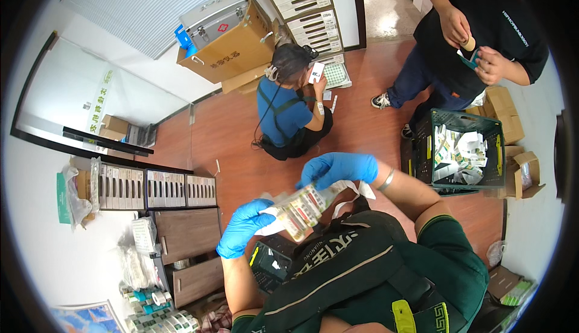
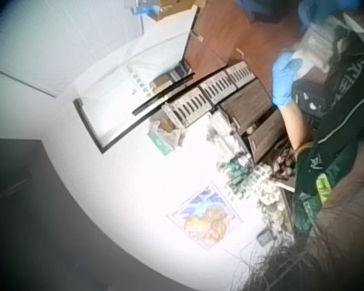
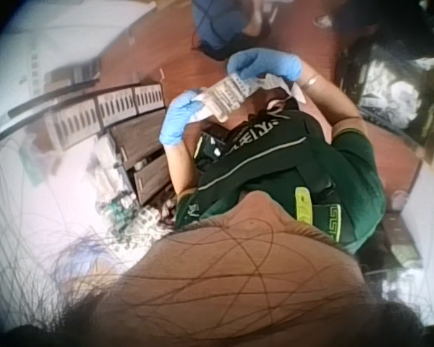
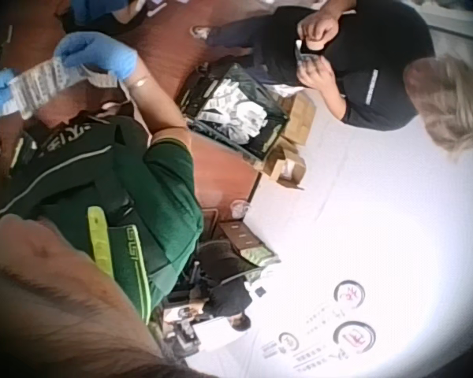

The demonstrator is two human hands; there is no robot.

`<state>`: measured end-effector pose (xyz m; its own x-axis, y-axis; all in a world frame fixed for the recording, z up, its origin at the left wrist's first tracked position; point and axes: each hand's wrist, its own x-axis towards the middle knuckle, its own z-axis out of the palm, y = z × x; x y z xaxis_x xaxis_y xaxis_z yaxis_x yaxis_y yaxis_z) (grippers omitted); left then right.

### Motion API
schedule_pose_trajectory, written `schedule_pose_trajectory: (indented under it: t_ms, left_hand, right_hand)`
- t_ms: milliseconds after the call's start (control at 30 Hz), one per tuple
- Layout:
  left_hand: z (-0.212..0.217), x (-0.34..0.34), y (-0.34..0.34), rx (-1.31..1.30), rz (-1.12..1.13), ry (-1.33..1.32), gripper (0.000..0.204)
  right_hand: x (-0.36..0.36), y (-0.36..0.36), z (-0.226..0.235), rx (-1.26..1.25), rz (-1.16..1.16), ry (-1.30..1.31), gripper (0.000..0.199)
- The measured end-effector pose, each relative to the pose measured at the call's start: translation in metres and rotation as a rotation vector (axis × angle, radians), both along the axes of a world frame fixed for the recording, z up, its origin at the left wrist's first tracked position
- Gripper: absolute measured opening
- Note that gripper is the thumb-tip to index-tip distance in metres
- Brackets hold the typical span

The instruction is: The person is folding a long strip of labels and stacking them by hand at a desk. They also use a pen to write on a document at the start of the task.

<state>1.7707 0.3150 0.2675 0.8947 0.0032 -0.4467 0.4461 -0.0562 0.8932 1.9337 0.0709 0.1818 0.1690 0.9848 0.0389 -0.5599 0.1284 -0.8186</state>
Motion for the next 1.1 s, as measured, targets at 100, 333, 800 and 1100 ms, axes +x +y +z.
schedule_pose_trajectory:
  t_ms: [100,333,800,1100]
  left_hand:
    - [-0.018,0.000,-0.005,-0.077,0.110,-0.093,0.009]
    - [-0.067,0.010,-0.047,-0.262,0.438,-0.083,0.030]
    - [-0.037,0.007,-0.077,0.038,0.226,-0.266,0.044]
    - [-0.022,0.023,-0.085,0.024,0.055,-0.209,0.047]
  right_hand:
    - [-0.034,0.035,0.008,0.158,-0.333,-0.080,0.028]
    - [-0.073,0.074,-0.006,0.535,-0.351,0.803,0.062]
    - [-0.078,0.044,-0.010,0.304,-0.560,0.291,0.049]
    - [-0.040,0.004,0.085,0.359,-0.413,0.189,0.050]
